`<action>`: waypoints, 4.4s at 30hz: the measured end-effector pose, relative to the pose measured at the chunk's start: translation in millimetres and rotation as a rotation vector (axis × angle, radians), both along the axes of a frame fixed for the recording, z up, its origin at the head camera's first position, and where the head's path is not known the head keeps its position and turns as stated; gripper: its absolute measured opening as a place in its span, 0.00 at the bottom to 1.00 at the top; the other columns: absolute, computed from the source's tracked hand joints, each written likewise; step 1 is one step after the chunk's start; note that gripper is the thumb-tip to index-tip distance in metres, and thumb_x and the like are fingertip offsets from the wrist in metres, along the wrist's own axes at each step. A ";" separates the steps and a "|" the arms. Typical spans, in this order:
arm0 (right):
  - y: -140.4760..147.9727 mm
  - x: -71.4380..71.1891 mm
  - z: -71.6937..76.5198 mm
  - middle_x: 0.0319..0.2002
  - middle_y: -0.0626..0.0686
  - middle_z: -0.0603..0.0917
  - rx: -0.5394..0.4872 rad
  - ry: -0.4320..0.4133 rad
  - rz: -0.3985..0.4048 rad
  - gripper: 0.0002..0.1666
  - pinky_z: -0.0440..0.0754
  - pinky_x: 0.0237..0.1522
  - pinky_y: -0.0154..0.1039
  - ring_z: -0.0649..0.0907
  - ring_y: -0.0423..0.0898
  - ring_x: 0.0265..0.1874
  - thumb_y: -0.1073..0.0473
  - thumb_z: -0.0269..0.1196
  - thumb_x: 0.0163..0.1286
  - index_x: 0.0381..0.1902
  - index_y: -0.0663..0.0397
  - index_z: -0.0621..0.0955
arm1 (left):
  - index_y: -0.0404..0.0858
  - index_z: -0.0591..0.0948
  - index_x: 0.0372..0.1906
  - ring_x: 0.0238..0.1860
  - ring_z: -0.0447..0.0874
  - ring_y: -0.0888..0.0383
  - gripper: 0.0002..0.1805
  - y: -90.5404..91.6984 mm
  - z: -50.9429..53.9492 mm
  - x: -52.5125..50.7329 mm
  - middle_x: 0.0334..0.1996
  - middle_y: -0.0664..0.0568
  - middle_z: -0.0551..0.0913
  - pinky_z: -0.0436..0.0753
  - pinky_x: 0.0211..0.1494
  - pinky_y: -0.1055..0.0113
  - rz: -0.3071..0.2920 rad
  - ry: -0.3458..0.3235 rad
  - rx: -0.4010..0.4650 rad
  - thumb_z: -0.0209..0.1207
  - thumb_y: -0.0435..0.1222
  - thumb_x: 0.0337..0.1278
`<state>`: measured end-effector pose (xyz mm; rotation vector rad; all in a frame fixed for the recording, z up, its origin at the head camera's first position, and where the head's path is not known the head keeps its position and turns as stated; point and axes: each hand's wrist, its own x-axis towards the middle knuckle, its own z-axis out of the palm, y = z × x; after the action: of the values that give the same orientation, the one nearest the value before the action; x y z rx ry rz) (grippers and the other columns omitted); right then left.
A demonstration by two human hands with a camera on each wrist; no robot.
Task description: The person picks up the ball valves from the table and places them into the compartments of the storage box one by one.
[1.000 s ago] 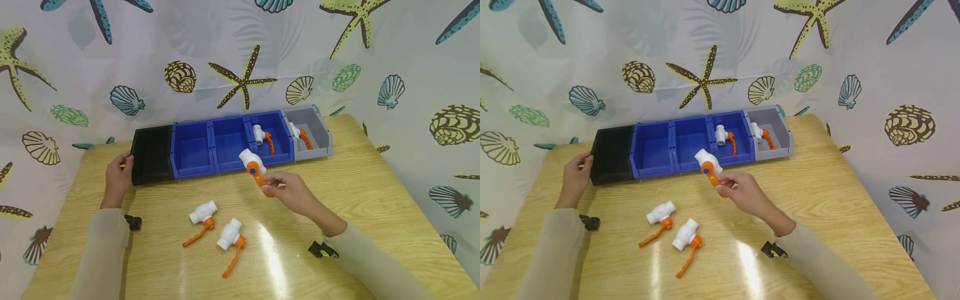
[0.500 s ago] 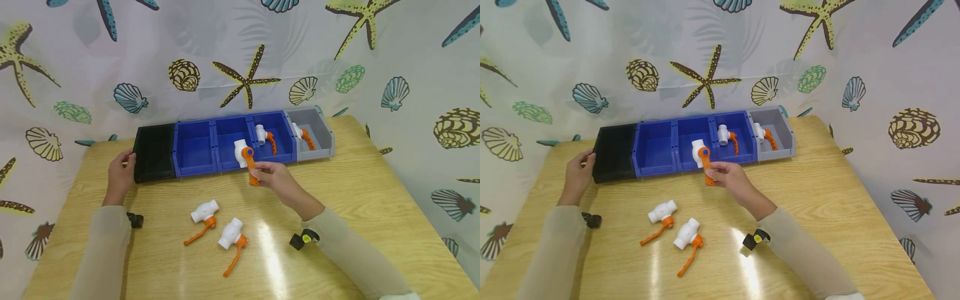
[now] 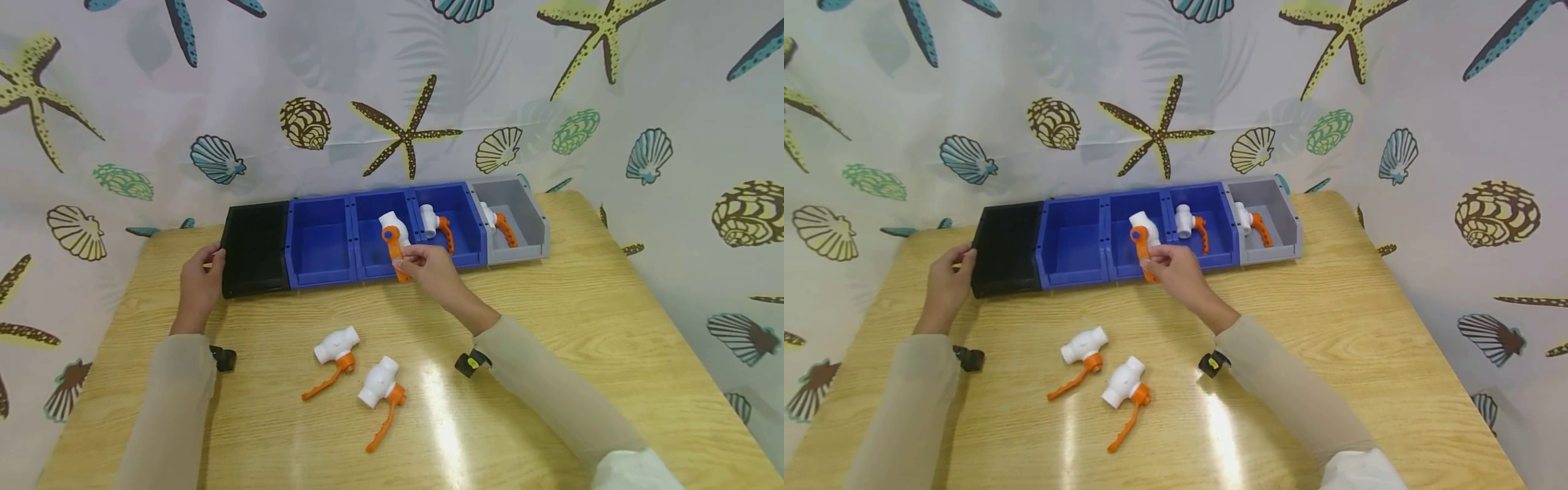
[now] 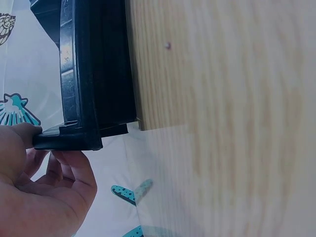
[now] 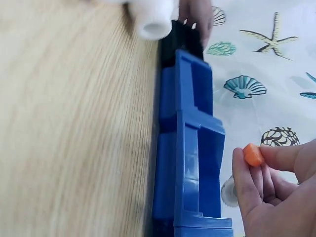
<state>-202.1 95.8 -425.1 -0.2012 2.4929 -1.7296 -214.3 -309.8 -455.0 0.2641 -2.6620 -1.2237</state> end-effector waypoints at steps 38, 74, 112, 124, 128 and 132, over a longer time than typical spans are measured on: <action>-64.3 -63.5 -18.7 0.21 0.52 0.77 0.721 0.149 -0.067 0.06 0.73 0.23 0.41 0.77 0.49 0.21 0.66 0.60 0.57 0.21 0.57 0.77 | 0.38 0.68 0.65 0.43 0.72 0.50 0.28 -1.6 -2.1 -2.4 0.51 0.40 0.74 0.72 0.40 0.65 0.000 0.014 -0.019 0.39 0.51 0.70; -64.6 -49.9 -28.5 0.23 0.51 0.77 0.729 0.177 -0.015 0.11 0.72 0.20 0.40 0.76 0.47 0.20 0.58 0.61 0.64 0.23 0.55 0.76 | 0.35 0.69 0.64 0.43 0.72 0.49 0.27 3.3 -5.7 3.5 0.52 0.38 0.74 0.70 0.37 0.70 -0.033 0.018 0.003 0.41 0.49 0.70; 22.3 162.2 -7.7 0.14 0.37 0.71 0.526 0.104 0.506 0.17 0.69 0.17 0.27 0.66 0.30 0.12 0.52 0.59 0.66 0.18 0.49 0.79 | 0.37 0.66 0.66 0.47 0.71 0.47 0.29 -3.6 -4.1 0.5 0.54 0.39 0.73 0.72 0.45 0.58 -0.020 0.022 0.011 0.39 0.51 0.70; -5.0 176.8 -25.4 0.08 0.35 0.60 0.561 0.077 0.536 0.24 0.58 0.11 0.25 0.59 0.30 0.08 0.48 0.58 0.67 0.11 0.44 0.74 | 0.37 0.66 0.67 0.48 0.71 0.46 0.30 -0.9 -2.0 -0.8 0.54 0.38 0.72 0.71 0.48 0.55 -0.016 0.013 0.017 0.39 0.51 0.70; -10.0 175.2 -28.1 0.08 0.35 0.58 0.595 0.099 0.497 0.27 0.55 0.10 0.24 0.57 0.29 0.07 0.48 0.59 0.66 0.08 0.42 0.68 | 0.37 0.66 0.67 0.48 0.71 0.46 0.29 -1.2 -2.0 -0.4 0.54 0.39 0.72 0.71 0.46 0.56 -0.018 0.013 0.017 0.39 0.51 0.70; -9.6 170.9 -31.9 0.07 0.35 0.57 0.591 0.122 0.471 0.28 0.53 0.09 0.23 0.55 0.29 0.06 0.53 0.58 0.66 0.07 0.44 0.64 | 0.38 0.66 0.67 0.49 0.71 0.46 0.30 -2.4 -3.2 -1.4 0.54 0.39 0.72 0.71 0.47 0.55 -0.013 0.015 0.020 0.38 0.52 0.70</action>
<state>-31.1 86.2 -457.1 -0.7731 2.6216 -0.7923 -215.7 -312.2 -458.2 0.2404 -2.6445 -1.2518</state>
